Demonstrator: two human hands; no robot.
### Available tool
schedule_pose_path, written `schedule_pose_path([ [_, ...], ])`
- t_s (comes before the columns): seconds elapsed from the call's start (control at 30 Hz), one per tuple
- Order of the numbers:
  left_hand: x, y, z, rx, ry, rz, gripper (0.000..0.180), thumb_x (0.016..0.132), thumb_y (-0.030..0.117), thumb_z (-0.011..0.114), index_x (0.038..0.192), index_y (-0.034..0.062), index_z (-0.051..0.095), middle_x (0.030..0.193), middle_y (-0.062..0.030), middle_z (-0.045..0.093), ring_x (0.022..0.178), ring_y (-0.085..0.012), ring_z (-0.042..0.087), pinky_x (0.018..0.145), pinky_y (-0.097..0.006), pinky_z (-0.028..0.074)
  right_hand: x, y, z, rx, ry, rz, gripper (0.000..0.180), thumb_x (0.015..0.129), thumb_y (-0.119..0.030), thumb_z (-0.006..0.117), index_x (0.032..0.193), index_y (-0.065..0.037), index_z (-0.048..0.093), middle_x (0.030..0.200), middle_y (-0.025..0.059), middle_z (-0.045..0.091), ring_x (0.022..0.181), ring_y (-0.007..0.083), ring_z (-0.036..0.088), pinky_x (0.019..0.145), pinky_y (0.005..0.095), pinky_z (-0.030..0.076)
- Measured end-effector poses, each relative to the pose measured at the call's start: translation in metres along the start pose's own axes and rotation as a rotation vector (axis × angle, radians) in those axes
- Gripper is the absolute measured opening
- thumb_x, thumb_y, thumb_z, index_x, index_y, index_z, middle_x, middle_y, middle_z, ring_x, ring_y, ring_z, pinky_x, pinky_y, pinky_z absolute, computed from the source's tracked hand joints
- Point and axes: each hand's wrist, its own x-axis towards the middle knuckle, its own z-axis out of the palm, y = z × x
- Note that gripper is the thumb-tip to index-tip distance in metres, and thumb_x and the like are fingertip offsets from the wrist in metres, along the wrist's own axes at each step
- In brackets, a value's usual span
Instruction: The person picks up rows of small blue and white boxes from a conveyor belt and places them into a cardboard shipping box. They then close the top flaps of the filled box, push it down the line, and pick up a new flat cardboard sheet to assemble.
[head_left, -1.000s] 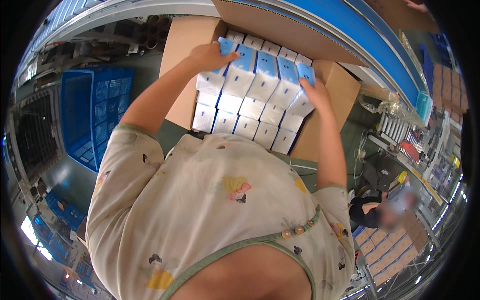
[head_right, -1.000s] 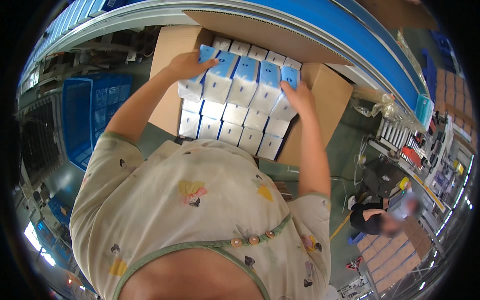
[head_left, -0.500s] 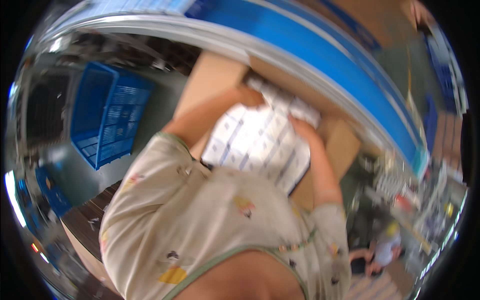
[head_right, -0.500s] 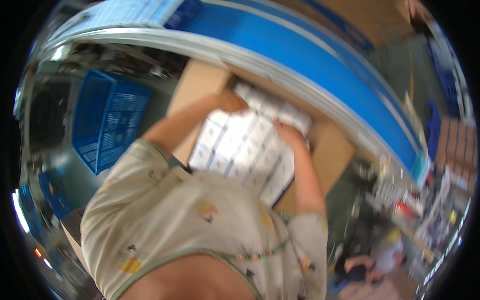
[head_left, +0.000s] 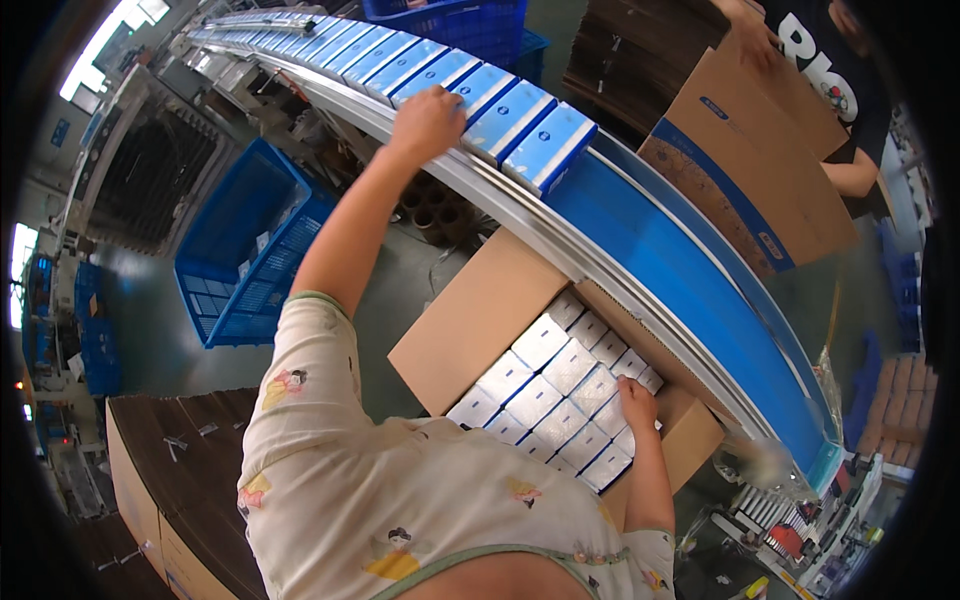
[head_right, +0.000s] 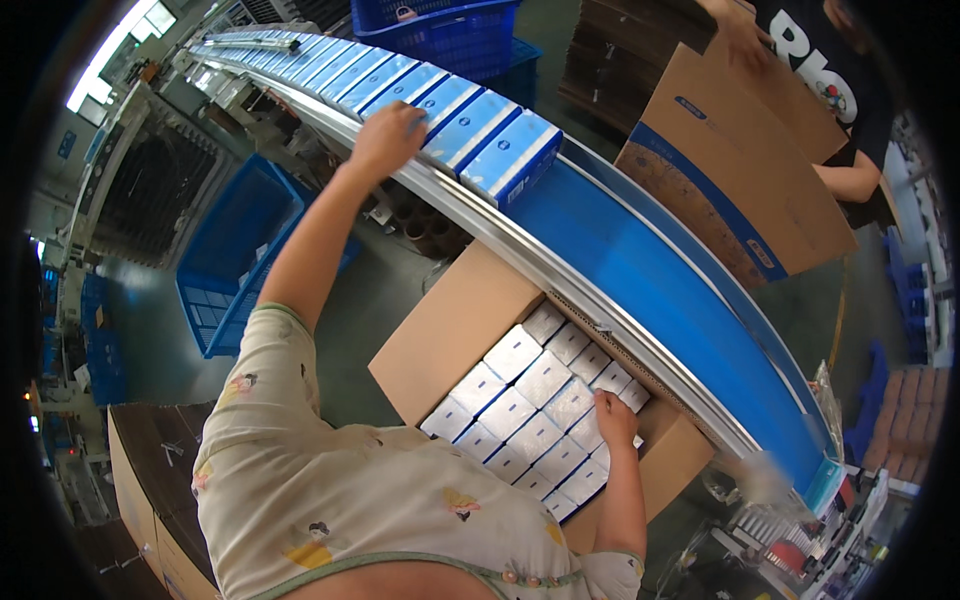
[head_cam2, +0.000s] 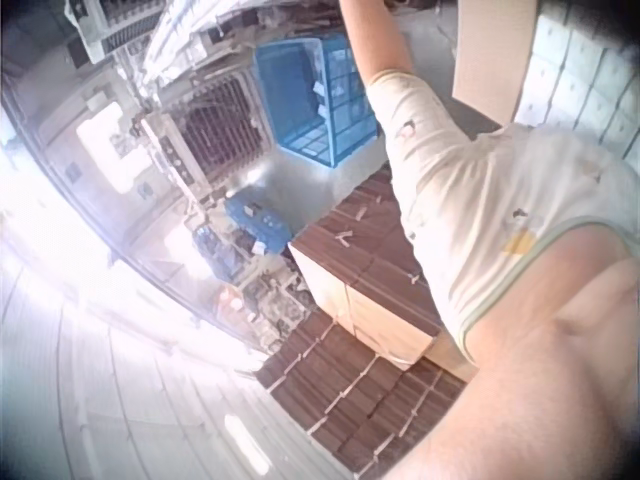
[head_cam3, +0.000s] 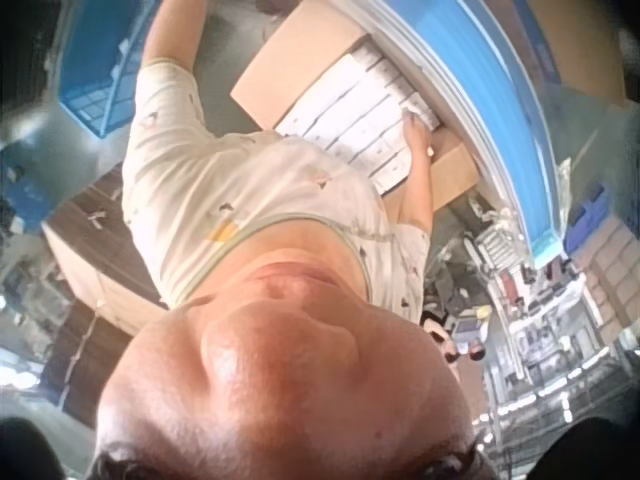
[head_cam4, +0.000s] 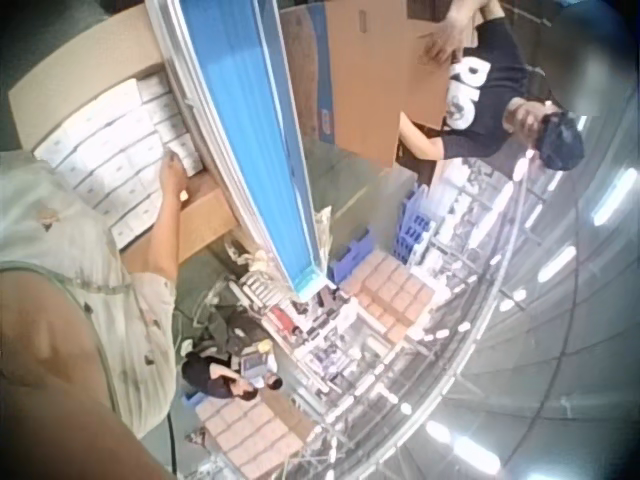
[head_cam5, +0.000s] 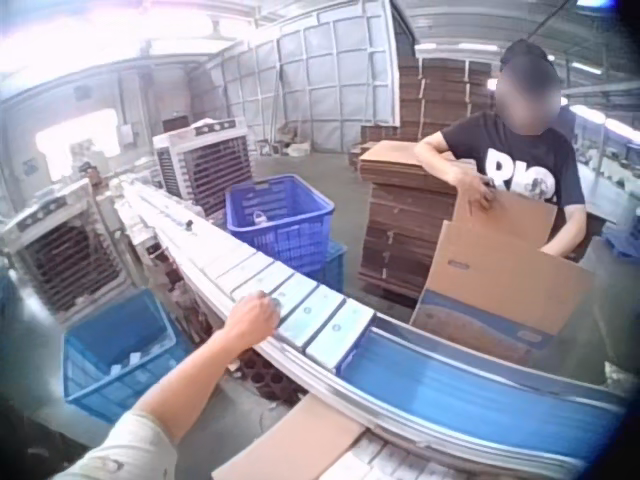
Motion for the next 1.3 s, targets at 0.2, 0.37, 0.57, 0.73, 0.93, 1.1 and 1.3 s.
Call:
schedule_pose_path([
  [0.2, 0.048, -0.092, 0.002, 0.214, 0.031, -0.403, 0.046, 0.084, 0.039, 0.043, 0.113, 0.0047, 0.052, 0.114, -0.0158, 0.052, 0.109, -0.0303, 0.046, 0.089, -0.041, 0.038, -0.028, -0.02, -0.02, 0.114, 0.207, -0.338, 0.022, 0.081, -0.02, 0.056, 0.096, -0.004, 0.062, 0.091, 0.0144, 0.063, 0.084, 0.0264, 0.06, 0.077, 0.0323, 0.046],
  [0.37, 0.055, -0.046, 0.016, -0.105, -0.258, -0.41, 0.082, 0.069, 0.061, 0.053, 0.127, 0.0048, 0.039, 0.121, -0.0171, 0.049, 0.109, -0.0314, 0.05, 0.091, -0.035, 0.039, -0.074, -0.087, -0.077, 0.457, 0.344, -0.358, 0.018, 0.08, -0.009, 0.056, 0.095, -0.003, 0.063, 0.087, 0.0083, 0.064, 0.082, 0.0157, 0.061, 0.074, 0.0272, 0.046],
  [0.57, 0.019, 0.111, 0.046, -0.356, -0.429, -0.05, 0.094, 0.062, 0.064, 0.061, 0.123, -0.0034, 0.038, 0.109, -0.0253, 0.053, 0.098, -0.0379, 0.055, 0.083, -0.04, 0.045, 0.032, -0.096, -0.162, 0.47, 0.646, -0.103, 0.054, 0.075, -0.034, 0.066, 0.114, 0.0, 0.052, 0.097, 0.0154, 0.061, 0.084, 0.0173, 0.058, 0.073, 0.0283, 0.045],
  [0.73, 0.0, 0.174, 0.076, -0.566, -0.39, 0.017, 0.102, 0.055, 0.065, 0.068, 0.122, -0.0053, 0.036, 0.108, -0.0256, 0.053, 0.098, -0.0361, 0.056, 0.084, -0.04, 0.045, 0.053, -0.074, -0.174, 0.886, 0.453, -0.068, 0.056, 0.065, -0.039, 0.073, 0.099, 0.002, 0.054, 0.095, 0.0128, 0.059, 0.089, 0.0187, 0.055, 0.081, 0.0295, 0.041],
  [0.93, -0.022, 0.208, -0.011, -0.884, -0.11, 0.146, 0.089, 0.059, 0.036, 0.077, 0.124, -0.0046, 0.031, 0.111, -0.0182, 0.051, 0.104, -0.0256, 0.05, 0.089, -0.033, 0.04, -0.005, -0.061, -0.195, 0.942, 0.737, -0.411, 0.058, 0.063, -0.032, 0.077, 0.102, 0.002, 0.049, 0.092, 0.0087, 0.057, 0.079, 0.0134, 0.055, 0.073, 0.0246, 0.045],
  [1.1, -0.129, 0.191, -0.039, -0.899, -0.015, 0.317, 0.109, 0.052, 0.049, 0.079, 0.13, 0.0011, 0.019, 0.102, -0.0227, 0.053, 0.091, -0.0328, 0.059, 0.079, -0.041, 0.048, -0.115, -0.048, -0.138, 0.801, 1.09, -0.581, 0.08, 0.061, -0.011, 0.072, 0.126, 0.003, 0.026, 0.119, 0.0144, 0.041, 0.107, 0.022, 0.045, 0.092, 0.0367, 0.037],
  [1.3, -0.226, 0.194, 0.007, -0.665, -0.381, 0.072, 0.108, 0.056, 0.048, 0.077, 0.13, -0.0026, 0.017, 0.101, -0.0229, 0.055, 0.086, -0.0341, 0.06, 0.075, -0.036, 0.048, -0.134, -0.003, -0.027, 0.779, 0.813, -0.105, 0.085, 0.063, -0.027, 0.074, 0.126, 0.004, 0.026, 0.119, 0.0169, 0.043, 0.105, 0.0251, 0.048, 0.089, 0.0371, 0.039],
])
